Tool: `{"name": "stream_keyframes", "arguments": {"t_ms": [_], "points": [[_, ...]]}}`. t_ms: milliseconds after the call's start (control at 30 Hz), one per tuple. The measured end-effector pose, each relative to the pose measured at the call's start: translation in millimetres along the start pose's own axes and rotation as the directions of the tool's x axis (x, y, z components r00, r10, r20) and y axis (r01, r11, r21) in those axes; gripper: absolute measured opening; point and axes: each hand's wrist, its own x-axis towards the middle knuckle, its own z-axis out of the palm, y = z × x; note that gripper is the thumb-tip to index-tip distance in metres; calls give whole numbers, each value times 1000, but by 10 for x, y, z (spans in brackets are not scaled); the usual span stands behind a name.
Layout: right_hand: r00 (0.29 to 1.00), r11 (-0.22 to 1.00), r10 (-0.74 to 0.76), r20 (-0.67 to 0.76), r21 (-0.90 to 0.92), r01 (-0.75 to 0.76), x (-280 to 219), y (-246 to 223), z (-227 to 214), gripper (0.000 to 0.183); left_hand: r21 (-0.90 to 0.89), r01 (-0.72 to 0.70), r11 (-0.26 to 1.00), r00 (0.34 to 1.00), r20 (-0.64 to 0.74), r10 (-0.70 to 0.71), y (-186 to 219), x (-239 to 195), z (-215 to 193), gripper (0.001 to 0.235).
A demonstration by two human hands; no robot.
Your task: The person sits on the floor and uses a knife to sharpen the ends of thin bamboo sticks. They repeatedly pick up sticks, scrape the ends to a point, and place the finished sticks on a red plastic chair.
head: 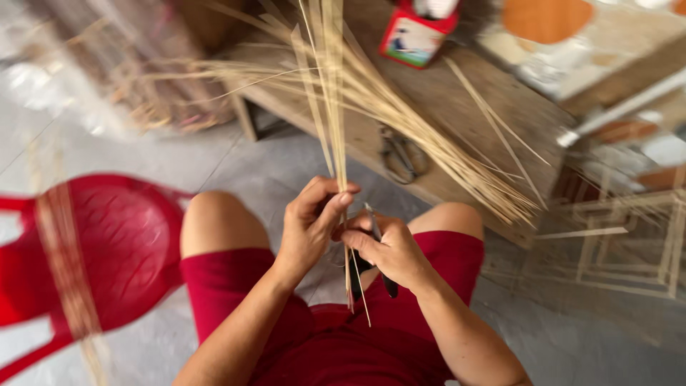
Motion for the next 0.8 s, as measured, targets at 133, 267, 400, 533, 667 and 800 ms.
{"name": "stream_keyframes", "arguments": {"t_ms": [133,267,400,533,667,800], "points": [[1000,991,8,4,-130,-8,-56,-140,-457,9,-21,-63,998,991,118,65,-99,85,297,23],[987,879,72,-147,-458,-132,-86,-238,-1342,8,22,-33,999,984,177,28,-340,147,262,47],[832,729,-129,-540,-620,-290,64,-54,-2391,15,161,101,982,994,16,-105,-810,309,-33,34],[751,448,-334,-570,-797,-406,208,377,-3193,21,284,254,924,967,-72,-244,-1162,393,-211,29],[747,284,-190,-637,-764,-579,275,945,-3616,22,417,337,844,939,-88,-331,-1198,445,-219,33],[670,158,117,-733,-652,-742,383,1352,-3781,24,590,305,748,941,-66,-331,-1120,450,-186,38]]}}
